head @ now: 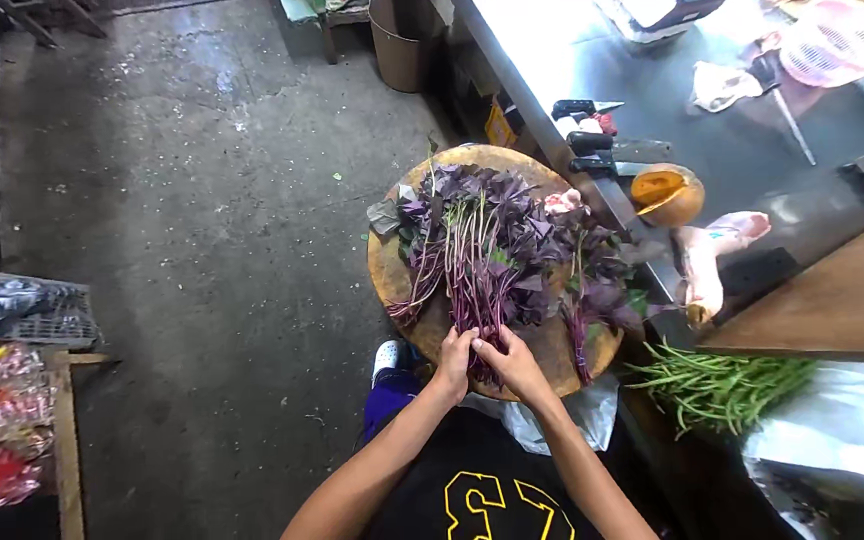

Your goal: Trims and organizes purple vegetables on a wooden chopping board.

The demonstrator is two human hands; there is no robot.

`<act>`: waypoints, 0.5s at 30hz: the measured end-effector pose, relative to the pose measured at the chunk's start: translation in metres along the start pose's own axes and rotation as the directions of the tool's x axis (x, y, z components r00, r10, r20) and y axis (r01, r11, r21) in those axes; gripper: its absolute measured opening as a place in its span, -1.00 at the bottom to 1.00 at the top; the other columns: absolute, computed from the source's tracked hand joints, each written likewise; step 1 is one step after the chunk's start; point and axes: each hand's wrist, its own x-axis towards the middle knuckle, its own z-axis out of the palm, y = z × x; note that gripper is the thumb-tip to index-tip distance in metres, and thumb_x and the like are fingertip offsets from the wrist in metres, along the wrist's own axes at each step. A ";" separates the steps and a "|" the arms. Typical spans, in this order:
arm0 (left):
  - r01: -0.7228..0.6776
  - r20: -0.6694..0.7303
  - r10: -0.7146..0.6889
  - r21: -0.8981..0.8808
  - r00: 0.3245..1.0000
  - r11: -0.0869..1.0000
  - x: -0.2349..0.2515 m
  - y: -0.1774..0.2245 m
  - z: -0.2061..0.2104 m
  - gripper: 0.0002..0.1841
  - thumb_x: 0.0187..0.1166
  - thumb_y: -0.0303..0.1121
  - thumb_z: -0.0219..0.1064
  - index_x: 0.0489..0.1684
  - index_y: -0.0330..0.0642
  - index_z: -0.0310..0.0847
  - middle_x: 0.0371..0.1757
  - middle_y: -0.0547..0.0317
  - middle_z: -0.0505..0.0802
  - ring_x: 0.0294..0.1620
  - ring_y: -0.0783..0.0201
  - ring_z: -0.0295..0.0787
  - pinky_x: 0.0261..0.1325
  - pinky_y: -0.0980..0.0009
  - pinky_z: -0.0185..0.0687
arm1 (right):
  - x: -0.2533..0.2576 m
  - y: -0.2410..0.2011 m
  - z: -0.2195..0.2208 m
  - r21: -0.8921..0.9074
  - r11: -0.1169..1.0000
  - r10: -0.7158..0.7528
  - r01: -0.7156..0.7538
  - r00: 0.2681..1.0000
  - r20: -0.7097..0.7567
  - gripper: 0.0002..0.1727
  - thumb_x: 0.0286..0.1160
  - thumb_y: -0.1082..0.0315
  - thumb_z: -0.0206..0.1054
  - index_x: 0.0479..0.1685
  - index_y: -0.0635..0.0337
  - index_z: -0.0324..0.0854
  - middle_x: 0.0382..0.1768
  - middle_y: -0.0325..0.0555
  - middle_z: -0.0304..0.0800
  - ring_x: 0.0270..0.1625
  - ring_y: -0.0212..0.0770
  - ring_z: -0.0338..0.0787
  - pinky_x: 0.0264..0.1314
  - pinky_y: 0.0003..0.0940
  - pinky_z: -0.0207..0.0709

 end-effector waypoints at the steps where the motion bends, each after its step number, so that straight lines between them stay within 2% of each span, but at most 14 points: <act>1: 0.000 0.017 -0.001 0.012 1.000 1.000 0.000 0.001 0.000 -0.45 0.75 -0.26 0.17 0.68 -0.29 0.26 0.42 -0.16 0.68 0.39 0.11 0.66 0.44 0.13 0.58 | 0.001 0.002 0.000 -0.014 1.000 0.011 -0.011 1.000 -0.001 -0.51 0.54 -0.02 0.40 0.17 0.21 0.68 -0.11 -0.07 0.84 -0.06 -0.26 0.83 0.12 -0.18 0.71; 2: 0.004 0.036 -0.005 0.021 0.999 1.000 0.000 0.002 -0.001 -0.44 0.76 -0.25 0.17 0.70 -0.28 0.24 0.42 -0.15 0.68 0.39 0.11 0.67 0.44 0.13 0.60 | 0.001 0.003 -0.002 -0.012 1.000 0.011 -0.011 1.000 -0.019 -0.61 0.57 0.02 0.39 -0.04 0.21 0.71 -0.29 -0.13 0.81 -0.22 -0.29 0.79 -0.04 -0.22 0.68; 3: 0.018 0.049 -0.019 0.027 0.999 0.999 0.000 0.005 -0.002 -0.44 0.78 -0.25 0.15 0.73 -0.25 0.21 0.37 -0.13 0.71 0.32 0.13 0.71 0.37 0.14 0.64 | 0.000 0.002 -0.006 0.018 1.000 0.007 -0.007 1.000 -0.029 -0.67 0.62 0.08 0.35 -0.14 0.21 0.72 -0.39 -0.19 0.78 -0.33 -0.35 0.74 -0.17 -0.30 0.64; 4: 0.038 0.039 -0.039 0.030 0.998 0.999 -0.002 0.009 -0.002 -0.48 0.81 -0.25 0.12 0.71 -0.23 0.23 0.19 -0.07 0.77 0.09 0.17 0.78 0.14 0.21 0.73 | -0.004 -0.001 -0.013 0.084 0.996 -0.001 0.004 0.999 -0.041 -0.69 0.68 0.14 0.30 -0.12 0.24 0.72 -0.40 -0.22 0.81 -0.40 -0.39 0.73 -0.25 -0.38 0.64; 5: 0.048 0.017 -0.049 0.022 0.999 0.999 -0.001 0.012 -0.001 -0.56 0.84 -0.26 0.07 0.61 -0.23 0.27 -0.16 0.03 0.77 -0.30 0.24 0.77 -0.24 0.32 0.76 | -0.011 -0.007 -0.023 0.179 0.983 -0.013 0.025 0.998 -0.068 -0.70 0.73 0.21 0.21 -0.04 0.31 0.68 -0.41 -0.22 0.75 -0.45 -0.40 0.67 -0.32 -0.41 0.61; 6: 0.062 0.020 -0.062 -0.012 0.998 0.998 0.000 0.014 -0.003 -0.63 0.87 -0.28 0.01 0.53 -0.24 0.28 -0.35 0.07 0.70 -0.53 0.26 0.69 -0.46 0.37 0.70 | -0.017 -0.014 -0.038 0.288 0.956 -0.022 0.049 0.995 -0.098 -0.68 0.77 0.25 0.11 0.02 0.35 0.63 -0.39 -0.20 0.73 -0.44 -0.36 0.69 -0.32 -0.38 0.66; 7: 0.078 0.018 -0.077 -0.044 0.997 0.996 0.001 0.015 -0.006 -0.64 0.89 -0.28 -0.02 0.52 -0.23 0.28 -0.42 0.08 0.66 -0.61 0.26 0.63 -0.55 0.39 0.65 | -0.023 -0.022 -0.056 0.382 0.921 -0.032 0.079 0.991 -0.128 -0.67 0.81 0.24 0.00 0.03 0.31 0.58 -0.38 -0.21 0.76 -0.43 -0.34 0.74 -0.34 -0.38 0.71; 9: 0.079 -0.010 -0.080 -0.058 0.997 0.995 0.004 0.014 -0.010 -0.65 0.88 -0.28 -0.02 0.51 -0.21 0.31 -0.45 0.11 0.64 -0.65 0.28 0.58 -0.59 0.40 0.59 | -0.037 -0.041 -0.097 0.493 0.858 -0.071 0.145 0.984 -0.166 -0.61 0.85 0.13 -0.15 -0.02 0.17 0.53 -0.38 -0.24 0.75 -0.55 -0.36 0.71 -0.55 -0.44 0.66; 11: 0.047 -0.047 -0.049 -0.046 0.998 0.998 0.007 0.009 -0.013 -0.66 0.88 -0.29 -0.02 0.47 -0.23 0.33 -0.45 0.12 0.64 -0.64 0.28 0.57 -0.60 0.40 0.57 | -0.053 -0.054 -0.140 0.529 0.815 -0.155 0.237 0.969 -0.194 -0.59 0.86 0.05 -0.15 -0.09 0.09 0.52 -0.36 -0.24 0.78 -0.70 -0.41 0.61 -0.74 -0.52 0.57; 14: 0.038 -0.101 -0.048 -0.091 0.994 0.995 0.012 0.008 -0.018 -0.67 0.89 -0.27 -0.02 0.46 -0.23 0.32 -0.46 0.12 0.63 -0.66 0.30 0.56 -0.63 0.41 0.55 | -0.080 -0.073 -0.191 0.472 0.786 -0.305 0.400 0.914 -0.267 -0.66 0.83 -0.02 0.01 -0.12 -0.02 0.56 -0.34 -0.32 0.77 -0.77 -0.54 0.49 -0.81 -0.65 0.44; 15: 0.036 -0.101 -0.047 -0.104 0.994 0.994 0.012 0.008 -0.019 -0.66 0.88 -0.27 -0.01 0.48 -0.23 0.32 -0.45 0.09 0.64 -0.66 0.29 0.57 -0.63 0.40 0.57 | -0.088 -0.078 -0.203 0.441 0.773 -0.360 0.456 0.888 -0.287 -0.69 0.79 -0.03 0.12 -0.10 -0.04 0.60 -0.33 -0.34 0.76 -0.76 -0.58 0.46 -0.80 -0.69 0.41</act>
